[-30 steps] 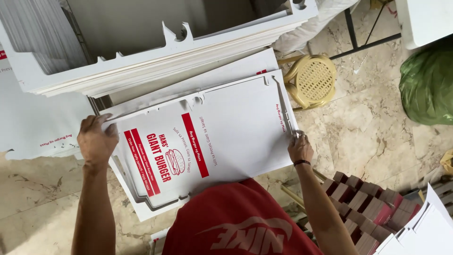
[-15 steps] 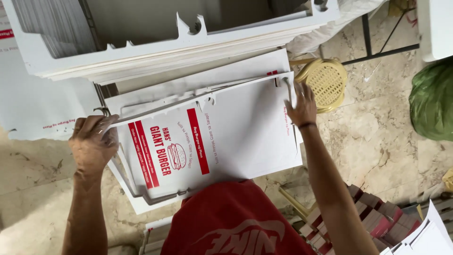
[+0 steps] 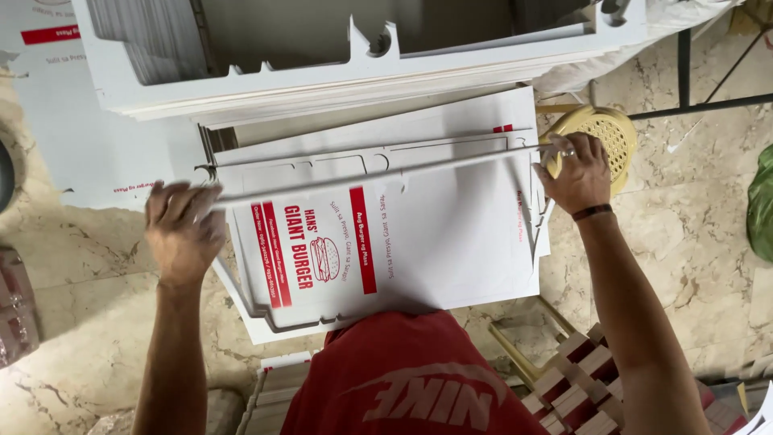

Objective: Manually removing the perforated waste material from stacks of printed cardboard burger box sheets.

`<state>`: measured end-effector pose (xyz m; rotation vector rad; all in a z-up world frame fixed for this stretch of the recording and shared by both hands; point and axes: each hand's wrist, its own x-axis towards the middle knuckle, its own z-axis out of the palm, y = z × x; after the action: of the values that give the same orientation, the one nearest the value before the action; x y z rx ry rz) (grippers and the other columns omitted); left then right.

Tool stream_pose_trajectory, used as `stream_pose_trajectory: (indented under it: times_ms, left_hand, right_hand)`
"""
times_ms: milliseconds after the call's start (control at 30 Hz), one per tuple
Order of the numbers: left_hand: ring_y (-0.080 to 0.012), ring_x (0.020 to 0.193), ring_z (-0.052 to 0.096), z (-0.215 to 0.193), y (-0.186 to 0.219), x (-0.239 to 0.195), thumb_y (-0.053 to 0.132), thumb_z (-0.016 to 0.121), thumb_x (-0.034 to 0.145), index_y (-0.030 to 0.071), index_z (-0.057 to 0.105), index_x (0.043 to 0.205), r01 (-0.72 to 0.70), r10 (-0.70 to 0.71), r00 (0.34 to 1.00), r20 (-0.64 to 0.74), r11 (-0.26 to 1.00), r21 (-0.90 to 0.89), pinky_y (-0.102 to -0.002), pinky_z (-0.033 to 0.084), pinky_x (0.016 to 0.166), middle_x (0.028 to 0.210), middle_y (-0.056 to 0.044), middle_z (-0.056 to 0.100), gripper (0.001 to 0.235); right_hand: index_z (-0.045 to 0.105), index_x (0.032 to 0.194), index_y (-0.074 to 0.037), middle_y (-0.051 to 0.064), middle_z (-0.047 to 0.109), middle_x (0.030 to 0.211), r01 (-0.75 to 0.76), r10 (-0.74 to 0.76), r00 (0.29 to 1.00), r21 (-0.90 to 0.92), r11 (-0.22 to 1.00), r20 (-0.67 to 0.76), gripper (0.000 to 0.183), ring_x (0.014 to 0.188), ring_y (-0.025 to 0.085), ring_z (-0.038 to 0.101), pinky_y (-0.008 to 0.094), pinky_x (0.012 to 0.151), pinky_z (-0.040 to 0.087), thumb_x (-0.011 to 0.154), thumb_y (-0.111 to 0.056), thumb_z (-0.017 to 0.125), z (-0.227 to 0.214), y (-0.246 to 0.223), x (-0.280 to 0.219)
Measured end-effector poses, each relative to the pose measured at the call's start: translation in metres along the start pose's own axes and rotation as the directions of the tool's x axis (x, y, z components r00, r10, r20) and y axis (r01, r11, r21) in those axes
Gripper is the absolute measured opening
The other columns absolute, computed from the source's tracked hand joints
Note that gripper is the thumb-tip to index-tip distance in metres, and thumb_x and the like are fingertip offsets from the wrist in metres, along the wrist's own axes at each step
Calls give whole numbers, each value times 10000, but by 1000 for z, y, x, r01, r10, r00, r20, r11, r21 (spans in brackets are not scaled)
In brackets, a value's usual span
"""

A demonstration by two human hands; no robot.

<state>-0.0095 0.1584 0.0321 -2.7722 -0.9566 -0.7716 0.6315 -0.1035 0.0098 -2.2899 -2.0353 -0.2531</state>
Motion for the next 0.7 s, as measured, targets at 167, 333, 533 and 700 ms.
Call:
stream_pose_trajectory:
  times_ms: [167, 333, 533, 700]
  left_hand:
    - [-332, 994, 692, 83, -4, 12, 161, 750, 911, 123, 761, 1176, 258, -207, 933, 295, 955, -144, -451, 567, 871, 1051, -91, 713, 267]
    - [-317, 1118, 635, 95, -3, 13, 252, 754, 924, 126, 741, 1234, 378, -351, 687, 636, 921, 100, -449, 607, 883, 1156, -64, 646, 335]
    - [-287, 1085, 653, 131, -25, -17, 378, 760, 887, 210, 761, 1125, 401, -407, 707, 578, 904, 146, -446, 607, 870, 1107, -9, 653, 292]
    - [-351, 1222, 598, 82, -7, 22, 435, 741, 874, 200, 756, 1228, 488, -370, 612, 699, 872, 35, -540, 528, 1002, 1279, -47, 674, 425]
  right_hand:
    - [690, 1264, -175, 23, 578, 1194, -140, 147, 948, -45, 989, 282, 605, 1155, 274, 576, 470, 796, 616, 725, -415, 824, 78, -3, 25]
    - [679, 1344, -85, 152, 530, 1393, -364, 313, 710, -51, 930, 631, 663, 1278, 412, 552, 600, 969, 545, 732, -315, 789, 106, -6, 61]
    - [531, 1493, -168, 133, 414, 1556, -607, 395, 690, 188, 772, 607, 772, 1380, 449, 469, 605, 1135, 427, 792, -313, 820, 26, -15, 46]
    - [694, 1250, -167, 131, 696, 1232, -828, 711, 499, 32, 559, 495, 667, 1169, 385, 641, 533, 979, 508, 984, -769, 585, 54, 27, -119]
